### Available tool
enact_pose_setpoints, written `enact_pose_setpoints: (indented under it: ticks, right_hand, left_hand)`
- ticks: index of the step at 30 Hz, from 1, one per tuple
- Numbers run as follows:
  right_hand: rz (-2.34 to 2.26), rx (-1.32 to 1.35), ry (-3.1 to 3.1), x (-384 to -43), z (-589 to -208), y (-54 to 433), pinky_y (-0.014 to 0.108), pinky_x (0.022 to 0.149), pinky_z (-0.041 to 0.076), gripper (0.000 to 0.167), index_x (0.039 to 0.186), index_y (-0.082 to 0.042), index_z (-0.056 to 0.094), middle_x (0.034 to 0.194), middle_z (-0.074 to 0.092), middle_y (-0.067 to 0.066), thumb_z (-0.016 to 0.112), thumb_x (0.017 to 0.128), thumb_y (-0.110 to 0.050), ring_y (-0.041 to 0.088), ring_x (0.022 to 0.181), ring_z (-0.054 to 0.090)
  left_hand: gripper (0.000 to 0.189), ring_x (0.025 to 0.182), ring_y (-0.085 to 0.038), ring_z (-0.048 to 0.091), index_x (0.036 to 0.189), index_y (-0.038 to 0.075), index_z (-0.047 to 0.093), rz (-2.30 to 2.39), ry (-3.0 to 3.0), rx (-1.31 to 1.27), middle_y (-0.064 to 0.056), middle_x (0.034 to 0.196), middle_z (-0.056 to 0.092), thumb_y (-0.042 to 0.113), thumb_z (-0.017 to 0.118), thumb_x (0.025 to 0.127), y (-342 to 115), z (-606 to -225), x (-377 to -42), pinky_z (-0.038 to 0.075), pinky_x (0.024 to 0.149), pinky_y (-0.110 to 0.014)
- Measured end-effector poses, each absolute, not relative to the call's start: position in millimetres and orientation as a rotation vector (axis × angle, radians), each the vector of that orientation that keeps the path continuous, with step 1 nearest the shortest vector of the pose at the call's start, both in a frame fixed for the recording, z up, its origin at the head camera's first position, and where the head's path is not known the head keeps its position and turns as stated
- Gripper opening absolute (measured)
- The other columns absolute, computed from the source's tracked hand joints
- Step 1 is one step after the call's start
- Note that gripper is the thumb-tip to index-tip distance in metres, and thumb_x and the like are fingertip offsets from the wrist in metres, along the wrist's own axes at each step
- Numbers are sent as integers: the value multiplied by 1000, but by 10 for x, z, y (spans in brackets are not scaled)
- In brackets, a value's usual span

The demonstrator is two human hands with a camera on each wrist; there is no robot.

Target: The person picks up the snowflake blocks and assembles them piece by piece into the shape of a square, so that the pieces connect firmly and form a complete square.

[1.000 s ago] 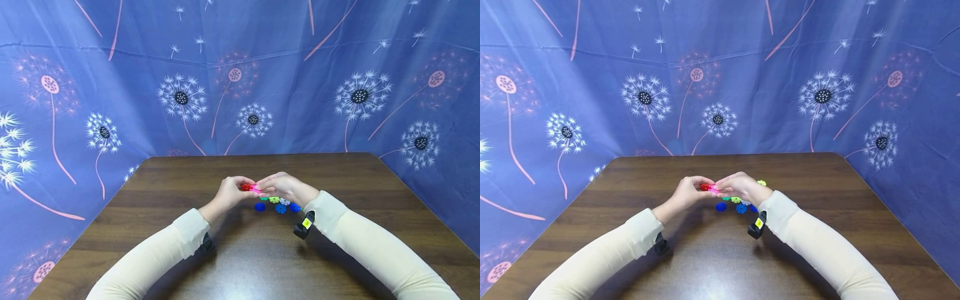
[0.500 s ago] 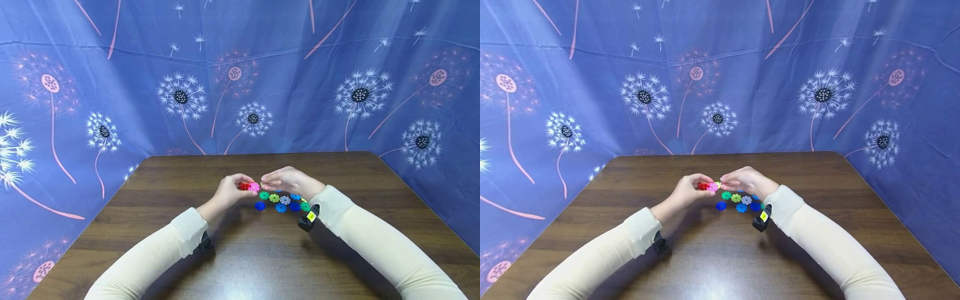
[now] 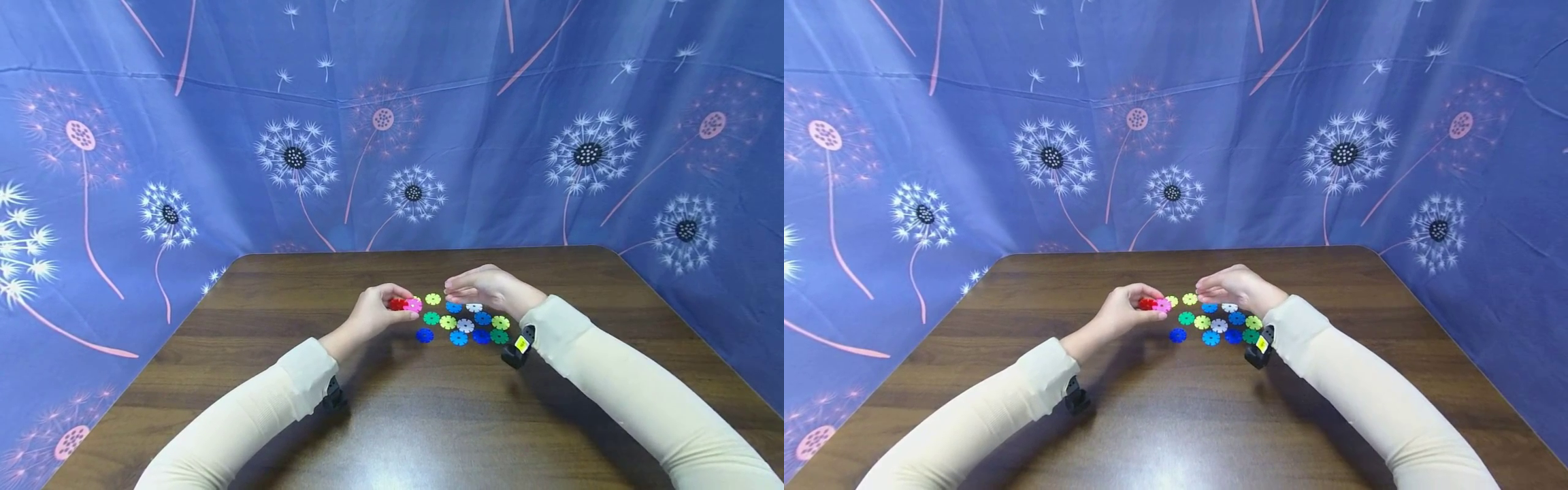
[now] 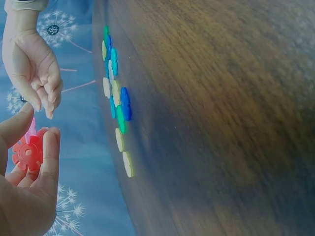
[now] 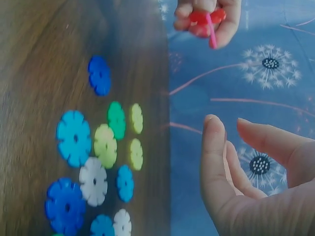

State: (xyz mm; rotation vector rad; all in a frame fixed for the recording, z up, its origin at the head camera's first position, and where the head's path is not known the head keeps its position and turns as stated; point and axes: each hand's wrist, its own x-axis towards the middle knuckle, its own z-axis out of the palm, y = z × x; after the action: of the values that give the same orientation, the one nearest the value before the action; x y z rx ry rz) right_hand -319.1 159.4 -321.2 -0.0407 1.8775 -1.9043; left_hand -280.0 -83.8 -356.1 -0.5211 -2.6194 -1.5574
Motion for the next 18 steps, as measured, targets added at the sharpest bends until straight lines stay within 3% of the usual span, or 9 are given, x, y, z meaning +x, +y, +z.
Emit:
enact_pose_setpoints:
  ticks: [12,18]
  right_hand:
    - [-1825,-58,1981,-3277,-3282,1742,36,96,51,45,131,18,44,91,72,6,59,93,1,16,88,70]
    - [-1749,-45,2044,-3329,-3396,1748,42,103,45,48,132,18,44,105,71,13,62,92,0,21,96,70]
  left_hand:
    - [31,86,-12,65,103,7,67,-1639,-2615,-497,-8,95,73,11,82,76,-875,-3559,-2790,53,75,-25]
    - [32,82,-10,65,106,7,68,-1684,-2616,-512,-9,94,74,12,81,78,-892,-3553,-2771,53,74,-24]
